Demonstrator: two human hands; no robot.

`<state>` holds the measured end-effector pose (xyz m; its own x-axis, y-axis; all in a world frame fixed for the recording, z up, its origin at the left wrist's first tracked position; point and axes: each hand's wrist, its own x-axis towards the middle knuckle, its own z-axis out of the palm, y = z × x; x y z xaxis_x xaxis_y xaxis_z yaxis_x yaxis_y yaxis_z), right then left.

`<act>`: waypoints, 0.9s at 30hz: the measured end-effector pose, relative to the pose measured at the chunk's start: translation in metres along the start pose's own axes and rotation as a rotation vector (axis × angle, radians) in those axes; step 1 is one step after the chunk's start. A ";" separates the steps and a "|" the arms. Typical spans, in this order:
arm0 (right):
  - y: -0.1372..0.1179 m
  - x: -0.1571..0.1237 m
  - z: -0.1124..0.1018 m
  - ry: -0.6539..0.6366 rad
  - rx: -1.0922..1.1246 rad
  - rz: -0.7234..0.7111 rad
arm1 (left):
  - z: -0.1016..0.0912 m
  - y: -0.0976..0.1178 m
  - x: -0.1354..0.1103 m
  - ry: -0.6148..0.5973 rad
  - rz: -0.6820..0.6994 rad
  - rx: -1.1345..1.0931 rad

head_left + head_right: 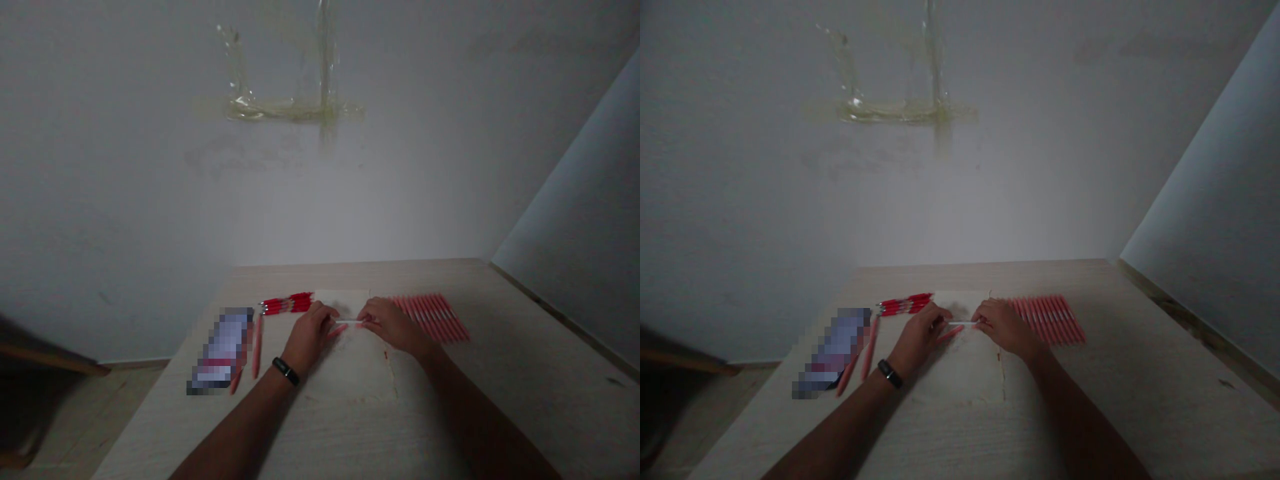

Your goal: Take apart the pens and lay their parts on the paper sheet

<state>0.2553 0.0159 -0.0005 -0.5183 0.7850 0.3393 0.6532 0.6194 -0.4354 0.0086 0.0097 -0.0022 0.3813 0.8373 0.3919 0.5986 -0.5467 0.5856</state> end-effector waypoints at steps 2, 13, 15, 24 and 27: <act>0.001 0.001 -0.001 0.008 -0.015 0.009 | 0.001 -0.003 0.000 0.015 -0.028 -0.001; 0.011 0.002 -0.004 0.098 -0.063 0.083 | 0.009 -0.010 -0.006 -0.154 -0.108 0.174; 0.009 0.002 -0.004 0.099 -0.063 0.082 | 0.009 -0.010 -0.006 -0.177 -0.101 0.183; 0.019 0.001 -0.009 0.164 -0.084 0.067 | 0.006 -0.006 -0.003 -0.079 -0.166 0.083; 0.021 0.001 -0.011 0.168 -0.093 0.061 | 0.004 -0.005 -0.001 -0.053 -0.170 0.080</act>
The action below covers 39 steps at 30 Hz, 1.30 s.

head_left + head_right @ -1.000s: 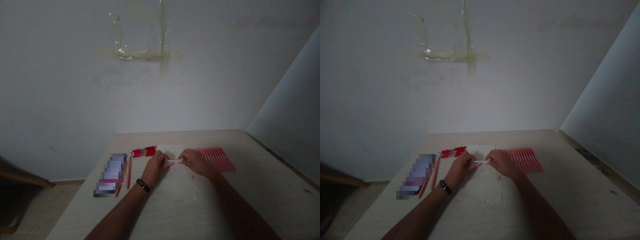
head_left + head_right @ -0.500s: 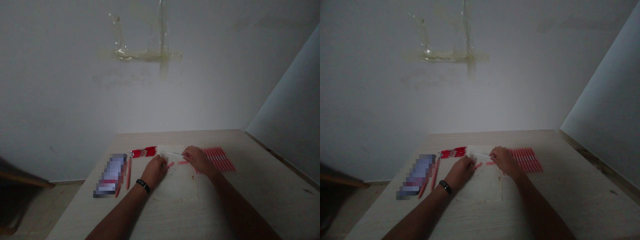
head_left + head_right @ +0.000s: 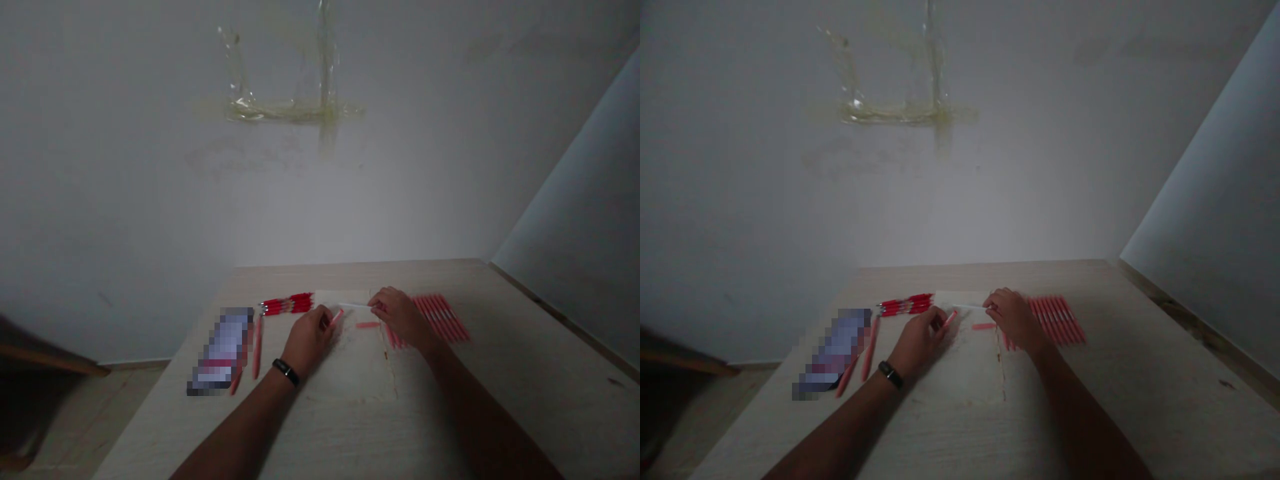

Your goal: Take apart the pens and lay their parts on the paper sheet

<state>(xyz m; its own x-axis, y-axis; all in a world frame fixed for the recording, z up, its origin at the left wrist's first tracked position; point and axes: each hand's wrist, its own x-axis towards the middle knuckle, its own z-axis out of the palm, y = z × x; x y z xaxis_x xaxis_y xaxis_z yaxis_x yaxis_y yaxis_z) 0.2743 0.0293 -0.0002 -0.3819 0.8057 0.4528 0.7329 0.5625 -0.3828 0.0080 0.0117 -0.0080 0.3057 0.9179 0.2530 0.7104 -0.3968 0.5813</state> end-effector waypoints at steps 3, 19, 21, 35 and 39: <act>-0.001 0.000 -0.002 0.000 -0.017 -0.003 | -0.001 -0.001 0.000 -0.003 0.000 0.009; -0.006 -0.001 -0.001 -0.082 0.009 -0.005 | 0.001 0.002 -0.007 -0.156 0.023 0.069; -0.008 -0.001 -0.002 -0.093 0.012 -0.008 | 0.001 0.002 -0.007 -0.086 -0.017 0.060; -0.040 -0.002 0.011 -0.142 0.085 -0.128 | -0.002 0.012 -0.005 -0.061 0.198 0.006; -0.028 -0.001 0.002 -0.054 0.115 -0.109 | -0.005 0.012 -0.004 -0.029 0.152 -0.015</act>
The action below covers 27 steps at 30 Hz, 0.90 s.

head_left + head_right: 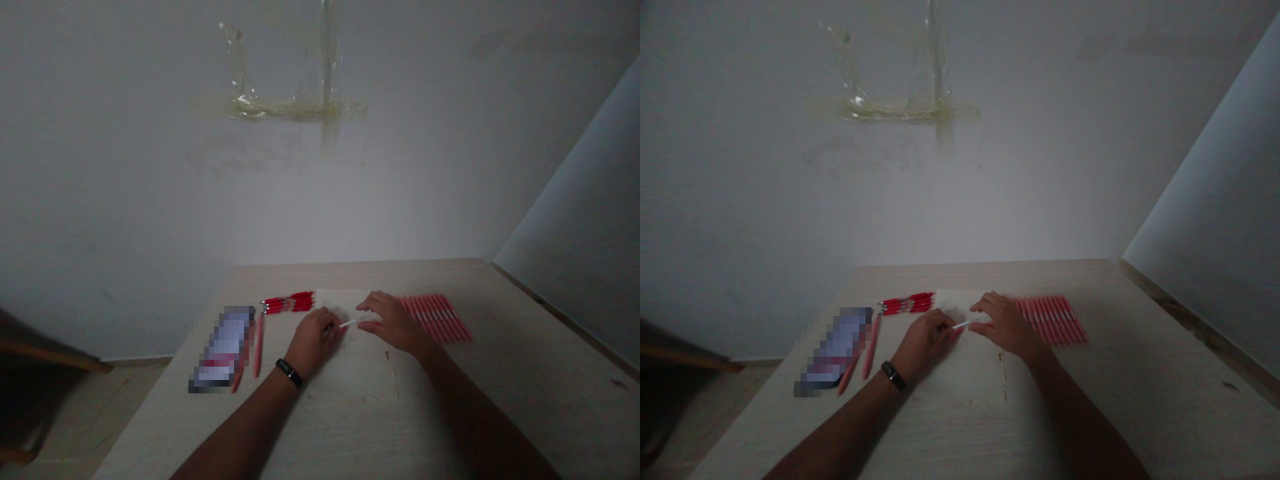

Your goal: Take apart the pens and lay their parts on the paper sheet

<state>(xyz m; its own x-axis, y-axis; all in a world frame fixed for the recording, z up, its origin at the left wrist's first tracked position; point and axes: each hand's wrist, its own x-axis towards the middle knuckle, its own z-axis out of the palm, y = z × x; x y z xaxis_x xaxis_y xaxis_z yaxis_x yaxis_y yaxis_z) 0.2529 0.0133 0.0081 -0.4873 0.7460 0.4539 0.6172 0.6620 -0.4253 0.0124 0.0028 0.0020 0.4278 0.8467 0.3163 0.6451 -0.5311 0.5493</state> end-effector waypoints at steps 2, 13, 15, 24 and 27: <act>0.009 -0.001 -0.005 0.028 -0.010 0.027 | -0.001 -0.001 0.000 0.002 -0.030 0.002; 0.031 -0.011 0.006 -0.166 -0.179 0.093 | 0.000 -0.005 0.001 0.031 -0.098 0.035; 0.030 -0.009 0.003 -0.136 -0.175 0.101 | 0.000 -0.005 0.001 0.025 -0.115 0.038; 0.028 -0.002 -0.006 0.056 -0.145 0.067 | 0.003 -0.010 0.000 0.040 -0.115 0.070; 0.027 -0.001 -0.006 0.054 -0.152 0.052 | 0.003 -0.010 0.000 0.043 -0.112 0.078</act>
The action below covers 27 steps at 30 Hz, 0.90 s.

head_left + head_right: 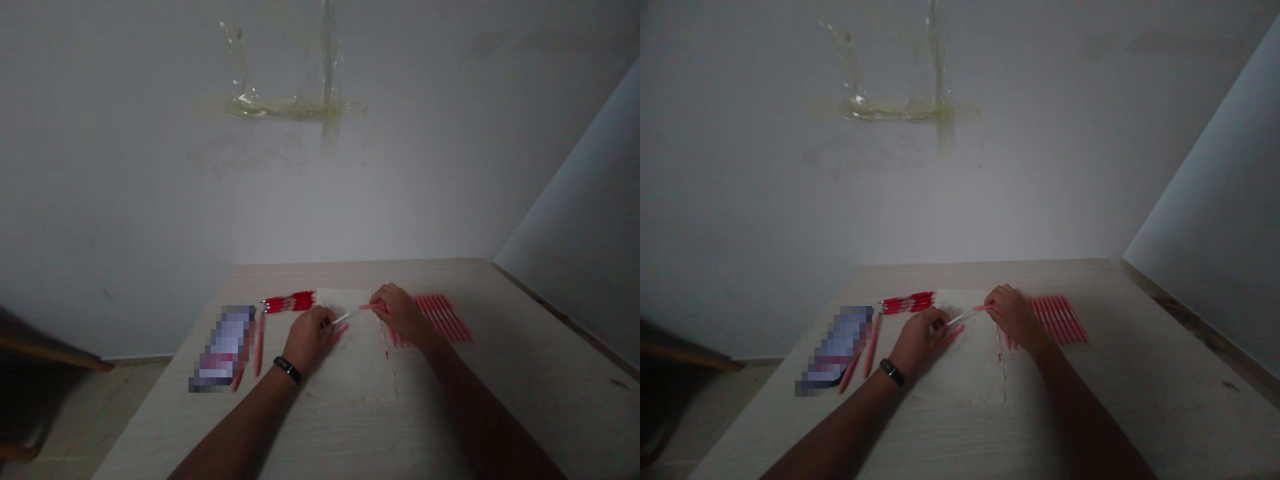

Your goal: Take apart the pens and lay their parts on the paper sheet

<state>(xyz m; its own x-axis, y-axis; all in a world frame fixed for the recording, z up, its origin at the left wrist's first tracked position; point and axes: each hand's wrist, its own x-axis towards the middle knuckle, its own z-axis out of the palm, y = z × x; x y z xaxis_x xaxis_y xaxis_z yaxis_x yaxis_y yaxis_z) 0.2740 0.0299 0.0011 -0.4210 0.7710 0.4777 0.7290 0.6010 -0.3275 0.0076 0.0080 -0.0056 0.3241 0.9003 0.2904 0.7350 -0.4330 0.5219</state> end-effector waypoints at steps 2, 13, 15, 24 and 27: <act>-0.001 0.000 -0.001 -0.007 -0.001 -0.006 | 0.000 0.000 0.000 -0.003 0.002 0.000; -0.005 0.001 0.000 -0.024 -0.002 -0.029 | 0.001 -0.002 0.000 -0.012 0.005 0.008; -0.005 0.001 0.001 -0.029 0.002 -0.034 | 0.001 -0.001 0.000 -0.010 0.010 0.009; -0.035 -0.001 0.015 -0.144 0.112 -0.053 | 0.003 0.003 0.001 -0.015 0.183 -0.085; -0.040 -0.002 0.021 -0.166 0.152 -0.039 | 0.002 0.003 0.000 -0.002 0.225 -0.139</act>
<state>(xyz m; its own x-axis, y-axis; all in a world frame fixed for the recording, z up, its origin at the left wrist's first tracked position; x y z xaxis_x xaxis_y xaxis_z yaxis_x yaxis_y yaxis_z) 0.2347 0.0085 -0.0040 -0.5393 0.7634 0.3554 0.6264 0.6458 -0.4366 0.0112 0.0073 -0.0060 0.4714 0.7807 0.4102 0.5555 -0.6241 0.5495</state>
